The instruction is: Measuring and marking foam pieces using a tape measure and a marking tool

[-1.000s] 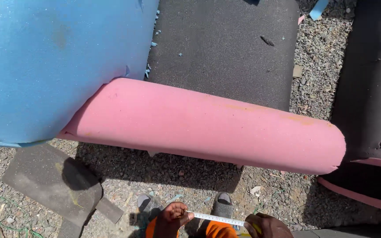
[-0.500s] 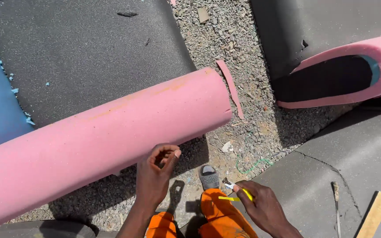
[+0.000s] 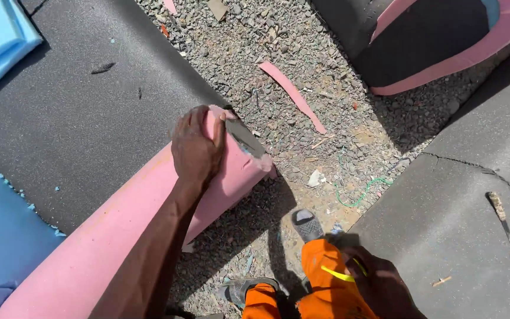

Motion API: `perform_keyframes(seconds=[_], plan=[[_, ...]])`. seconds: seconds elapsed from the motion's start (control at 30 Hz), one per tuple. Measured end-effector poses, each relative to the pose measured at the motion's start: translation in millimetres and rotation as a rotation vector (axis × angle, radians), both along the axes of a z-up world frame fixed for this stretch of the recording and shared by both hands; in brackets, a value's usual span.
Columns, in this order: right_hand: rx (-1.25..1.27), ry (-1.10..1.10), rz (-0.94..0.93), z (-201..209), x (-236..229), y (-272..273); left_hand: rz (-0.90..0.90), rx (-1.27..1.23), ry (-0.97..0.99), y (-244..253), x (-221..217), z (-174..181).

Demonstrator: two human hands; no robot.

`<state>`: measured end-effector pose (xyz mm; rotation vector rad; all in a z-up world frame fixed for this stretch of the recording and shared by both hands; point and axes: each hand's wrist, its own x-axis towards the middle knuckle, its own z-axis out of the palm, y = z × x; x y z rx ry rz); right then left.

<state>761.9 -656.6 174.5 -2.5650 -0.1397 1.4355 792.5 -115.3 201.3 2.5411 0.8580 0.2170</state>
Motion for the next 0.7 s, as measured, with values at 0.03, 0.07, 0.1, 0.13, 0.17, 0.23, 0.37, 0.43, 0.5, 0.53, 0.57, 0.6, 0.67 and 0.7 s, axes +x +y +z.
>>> perform_keyframes(seconds=[0.03, 0.07, 0.1, 0.13, 0.17, 0.23, 0.37, 0.43, 0.5, 0.53, 0.57, 0.6, 0.67, 0.7], plan=[[0.0, 0.008, -0.017, -8.4, -0.5, 2.7, -0.017, 0.0, 0.008, -1.2, 2.2, 5.3], [0.165, -0.1, -0.069, -16.2, -1.4, 6.0, 0.024, -0.023, 0.032, -1.7, 4.2, 11.3], [0.323, -0.204, -0.12, -19.7, -5.0, 6.9, 0.071, -0.05, 0.064, -4.0, 0.3, 18.7], [0.316, -0.19, -0.131, -4.5, -3.4, 11.9, 0.061, -0.054, 0.081, -8.2, -6.1, 14.0], [0.28, -0.11, -0.176, 4.4, 5.5, 24.5, 0.08, -0.04, 0.099, -5.2, -4.5, 9.2], [0.242, -0.026, -0.227, 12.4, 19.9, 45.1, 0.093, -0.027, 0.121, -3.1, -1.4, 7.6], [0.131, -0.174, 0.12, -84.5, 0.0, 22.6, 0.064, -0.005, 0.059, -6.2, -3.9, 16.5], [0.101, -0.452, 0.817, -118.4, 11.6, 15.7, 0.049, 0.017, 0.038, -5.4, -1.9, 14.5], [0.357, -0.383, 0.041, -100.8, 44.2, 50.1, 0.03, 0.047, -0.023, -6.3, -4.7, 9.3], [0.364, -0.373, 0.046, -71.6, 57.4, 73.5, 0.038, 0.052, -0.014, -4.6, -7.8, 8.7], [0.341, -0.255, -0.011, -42.1, 73.0, 94.1, 0.059, 0.029, 0.016, -5.2, -8.1, 6.2], [0.317, -0.137, -0.068, -12.6, 88.8, 114.6, 0.081, 0.006, 0.046, -6.1, -8.3, 3.8], [0.376, -0.189, 0.129, -31.5, 84.8, 107.9, 0.087, -0.007, 0.068, -8.2, -9.2, 4.2], [0.434, -0.251, 0.319, -42.0, 85.6, 106.9, 0.085, -0.018, 0.081, -6.9, -6.3, 3.4]])
